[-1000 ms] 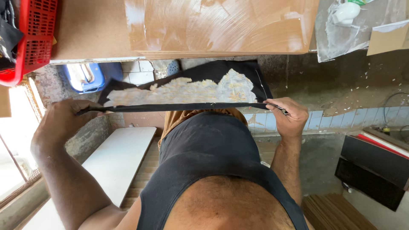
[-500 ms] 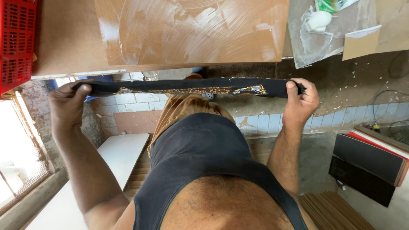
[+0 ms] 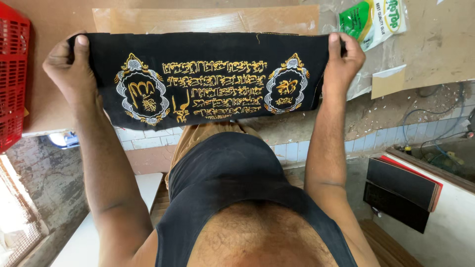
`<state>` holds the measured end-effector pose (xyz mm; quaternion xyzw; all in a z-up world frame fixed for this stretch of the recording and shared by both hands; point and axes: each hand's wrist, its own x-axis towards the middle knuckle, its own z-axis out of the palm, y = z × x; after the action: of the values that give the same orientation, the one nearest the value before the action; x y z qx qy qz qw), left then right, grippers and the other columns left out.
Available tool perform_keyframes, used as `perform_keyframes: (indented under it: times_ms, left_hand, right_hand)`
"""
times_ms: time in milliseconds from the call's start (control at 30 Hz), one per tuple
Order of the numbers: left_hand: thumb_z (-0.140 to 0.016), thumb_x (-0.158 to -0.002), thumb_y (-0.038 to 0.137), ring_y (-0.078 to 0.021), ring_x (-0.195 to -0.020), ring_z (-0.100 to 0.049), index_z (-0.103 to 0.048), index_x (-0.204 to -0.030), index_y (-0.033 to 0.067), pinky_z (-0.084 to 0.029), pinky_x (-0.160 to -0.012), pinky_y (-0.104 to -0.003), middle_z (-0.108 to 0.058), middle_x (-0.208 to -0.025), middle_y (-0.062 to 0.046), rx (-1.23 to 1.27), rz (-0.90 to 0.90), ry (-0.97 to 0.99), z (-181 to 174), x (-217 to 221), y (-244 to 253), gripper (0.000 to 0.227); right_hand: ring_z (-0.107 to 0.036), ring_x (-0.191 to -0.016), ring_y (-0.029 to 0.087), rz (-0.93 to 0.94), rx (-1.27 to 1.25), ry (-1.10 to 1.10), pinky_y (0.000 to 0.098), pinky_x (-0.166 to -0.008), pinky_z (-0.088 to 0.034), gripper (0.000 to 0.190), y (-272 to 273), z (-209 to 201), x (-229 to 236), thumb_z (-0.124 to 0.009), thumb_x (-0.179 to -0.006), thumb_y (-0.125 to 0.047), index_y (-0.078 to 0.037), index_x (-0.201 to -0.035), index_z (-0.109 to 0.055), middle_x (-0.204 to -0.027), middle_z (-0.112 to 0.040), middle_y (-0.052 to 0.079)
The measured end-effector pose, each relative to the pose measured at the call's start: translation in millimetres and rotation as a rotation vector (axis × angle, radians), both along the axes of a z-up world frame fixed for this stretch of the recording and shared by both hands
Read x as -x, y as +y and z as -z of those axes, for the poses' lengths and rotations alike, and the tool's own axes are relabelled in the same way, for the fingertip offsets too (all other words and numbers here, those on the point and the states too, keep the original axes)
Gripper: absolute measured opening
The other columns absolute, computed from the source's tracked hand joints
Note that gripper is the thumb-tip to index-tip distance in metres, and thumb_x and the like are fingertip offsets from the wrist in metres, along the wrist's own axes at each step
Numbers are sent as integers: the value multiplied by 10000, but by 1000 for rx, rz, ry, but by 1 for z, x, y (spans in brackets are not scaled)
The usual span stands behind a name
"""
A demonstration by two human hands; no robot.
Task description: The person applies glue to a rectangular cardboard piece using a small block, then places a black embroidered cloth onto the glued surface and presses it down. The person repeats this process with a second cardboard piece and cloth.
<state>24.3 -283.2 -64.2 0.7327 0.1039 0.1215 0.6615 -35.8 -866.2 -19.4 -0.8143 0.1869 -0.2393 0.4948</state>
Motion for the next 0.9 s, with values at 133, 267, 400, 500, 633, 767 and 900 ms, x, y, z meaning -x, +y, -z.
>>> perform_keyframes:
  times_ms: [133,267,400,500,633,767,900]
  left_hand:
    - [-831,-1055,22,-144,-818,-568,-809,-1067,-38,-458,-730,-305,-698,-904,-77,-375,13,-102,28,-35,-6,65]
    - [-821,-980,13,-188,-866,-616,-832,-1106,-2,-487,-740,-338,-729,-957,-117,-527,-9,-134,40,-53,-10,127]
    - [-823,-969,31,-191,-856,-629,-852,-1094,26,-484,-716,-344,-730,-966,-121,-502,-32,-61,39,-61,-12,128]
    - [-781,-980,-5,-210,-915,-652,-815,-1117,11,-527,-783,-361,-733,-1007,-109,-551,25,-238,37,-66,-16,142]
    - [-797,-994,26,-189,-892,-639,-829,-1119,23,-524,-769,-352,-716,-993,-87,-521,-30,-185,43,-71,-18,128]
    - [-808,-1007,63,-145,-816,-603,-854,-1104,49,-477,-690,-315,-693,-930,-57,-518,-106,-72,53,-70,-17,108]
    - [-779,-1029,21,-143,-856,-610,-839,-1118,24,-493,-730,-307,-696,-964,-61,-550,-89,-147,62,-70,-16,107]
  right_hand:
    - [-607,-871,153,-72,188,-6,306,-810,-490,171,-9,39,-45,-806,-985,-131,32,-995,-754,-925,-688,49]
    - [-627,-876,170,-77,208,15,312,-813,-503,140,-15,55,-67,-833,-948,-107,10,-996,-773,-936,-708,57]
    - [-591,-851,168,-57,153,77,306,-767,-463,132,-14,53,-76,-850,-949,-104,-7,-1022,-797,-921,-685,55]
    - [-618,-871,173,-81,240,26,311,-811,-498,142,-11,50,-83,-855,-943,-93,-1,-1035,-798,-918,-700,58]
    - [-629,-869,176,-89,250,-10,313,-814,-509,133,-10,53,-86,-847,-959,-98,1,-1036,-805,-913,-708,63]
    - [-649,-868,174,-62,232,-27,308,-794,-516,132,-11,60,-86,-821,-988,-116,7,-1029,-797,-932,-729,69]
    - [-674,-913,169,-75,148,-46,314,-841,-539,155,-14,61,-85,-806,-1002,-129,20,-1039,-784,-978,-751,77]
